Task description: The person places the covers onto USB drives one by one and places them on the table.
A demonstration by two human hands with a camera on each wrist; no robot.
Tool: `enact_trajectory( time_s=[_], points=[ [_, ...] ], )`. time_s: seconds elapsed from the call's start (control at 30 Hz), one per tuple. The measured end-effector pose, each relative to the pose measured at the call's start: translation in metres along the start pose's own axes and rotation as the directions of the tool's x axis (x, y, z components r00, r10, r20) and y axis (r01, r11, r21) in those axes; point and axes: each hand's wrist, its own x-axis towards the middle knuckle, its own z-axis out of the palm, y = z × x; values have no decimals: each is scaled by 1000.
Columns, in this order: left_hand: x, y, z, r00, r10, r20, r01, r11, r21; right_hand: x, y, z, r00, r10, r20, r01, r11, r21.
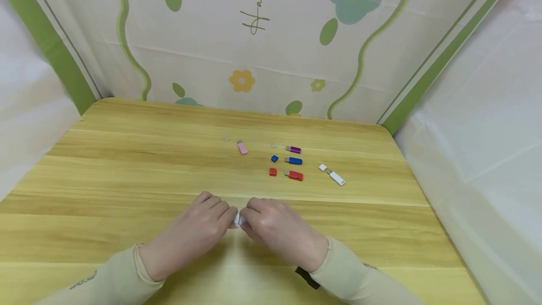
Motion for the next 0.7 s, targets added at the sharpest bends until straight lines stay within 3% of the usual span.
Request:
enact_trajectory(
  time_s=[0.2,0.43,0.7],
  points=[
    [-4,-3,3,998,-38,43,41,998,-52,4,1,0,998,25,53,-27,999,38],
    [-5,-15,6,990,-65,122,63,998,24,18,10,6,988,62,145,-67,997,28],
    [-8,-46,22,969,-115,221,105,993,55,47,30,24,948,108,298,-131,990,58]
  ],
)
